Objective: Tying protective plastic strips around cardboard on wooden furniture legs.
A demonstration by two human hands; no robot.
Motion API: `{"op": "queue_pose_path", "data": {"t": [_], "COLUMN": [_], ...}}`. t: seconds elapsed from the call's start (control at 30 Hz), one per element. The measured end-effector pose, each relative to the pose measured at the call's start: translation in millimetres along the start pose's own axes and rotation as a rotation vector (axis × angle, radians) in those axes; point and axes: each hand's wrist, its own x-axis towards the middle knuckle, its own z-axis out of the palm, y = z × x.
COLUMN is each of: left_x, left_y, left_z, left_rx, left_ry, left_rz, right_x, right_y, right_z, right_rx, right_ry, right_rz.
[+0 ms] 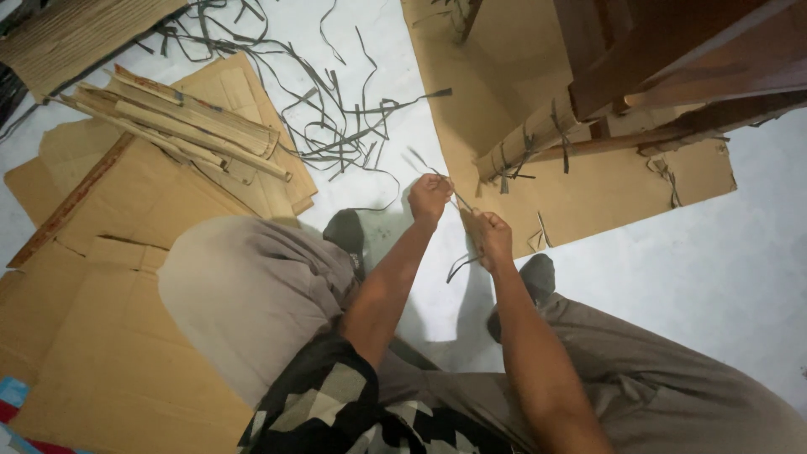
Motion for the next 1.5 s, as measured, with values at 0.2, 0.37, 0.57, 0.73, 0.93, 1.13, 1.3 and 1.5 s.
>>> {"op": "queue_pose_path", "data": {"t": [0.2,0.37,0.57,0.73,0.93,1.13,1.3,1.5], "left_x": [-5,-3,-9,-1,-1,-10,51,52], "left_y": [5,3,17,29,54,107,44,84], "left_z": [-3,-2,-3,6,16,21,66,64], "left_rx": [-0.150,-0.168,-0.211,-0.119,0.117,0.300,0.596,1.074], "left_ry": [-0.020,0.009,0.006,0.012,-0.178,-0.318,-0.248,-0.523], "left_rz": [-0.049,-0.020,0.002,0.012,0.145,0.232,0.727,0.745], "right_x": [5,40,39,48,84,67,157,161], "right_y": [14,50,43,27,-5,-92,-48,-55], "right_z": [-12,-40,-70,-90,-95,-26,-64,-64], "right_rx": [-0.119,-0.135,0.123,0.182,0.740,0.112,-0.354,-0.431], "right_ry": [0.031,0.071,0.136,0.518,0.405,0.306,-0.045,-0.359], "right_rz": [0.012,0.025,0.060,0.206,0.132,-0.067,-0.232,-0.319]}}
